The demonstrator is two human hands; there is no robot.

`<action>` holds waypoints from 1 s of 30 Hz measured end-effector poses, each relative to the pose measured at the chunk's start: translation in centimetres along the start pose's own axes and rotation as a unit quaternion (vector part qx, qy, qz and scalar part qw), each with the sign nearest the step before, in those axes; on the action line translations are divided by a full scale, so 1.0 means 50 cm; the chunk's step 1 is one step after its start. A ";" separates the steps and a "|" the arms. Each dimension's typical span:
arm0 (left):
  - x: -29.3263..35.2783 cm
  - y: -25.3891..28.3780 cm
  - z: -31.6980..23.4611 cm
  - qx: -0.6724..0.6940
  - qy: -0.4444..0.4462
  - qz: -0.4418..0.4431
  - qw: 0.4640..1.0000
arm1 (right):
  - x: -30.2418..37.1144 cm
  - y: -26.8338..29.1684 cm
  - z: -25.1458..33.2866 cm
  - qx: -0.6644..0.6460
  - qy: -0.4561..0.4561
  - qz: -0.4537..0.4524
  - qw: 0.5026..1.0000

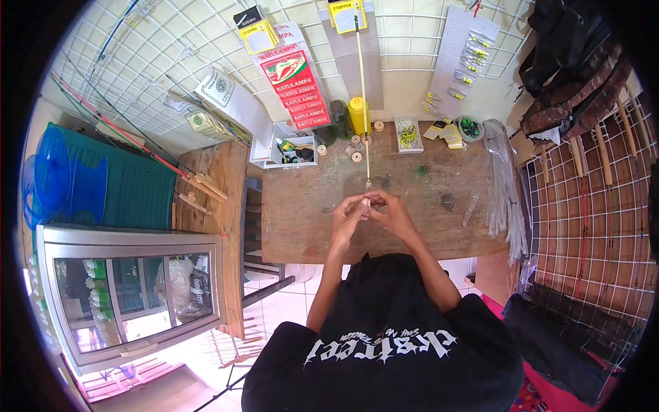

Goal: Winding thread to repair or secure a guide on a fishing rod section.

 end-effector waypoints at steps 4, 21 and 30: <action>-0.020 0.001 0.002 -0.012 0.018 -0.004 1.000 | -0.005 0.008 -0.027 -0.041 -0.012 -0.019 0.999; -0.059 0.011 0.006 -0.087 -0.023 0.015 0.996 | -0.020 0.008 -0.086 -0.139 -0.049 -0.061 0.987; -0.071 0.006 0.007 -0.101 -0.041 -0.014 0.994 | -0.023 0.011 -0.090 -0.146 -0.067 -0.098 0.982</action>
Point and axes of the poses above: each hand's wrist, its own x-axis away from the middle knuckle, its own y-axis out of the back of the hand, z = x × y, the point moved 7 cm from there along -x, towards the middle knuckle, and after that the axes turned 8 degrees about z, right-handed, at the moved point
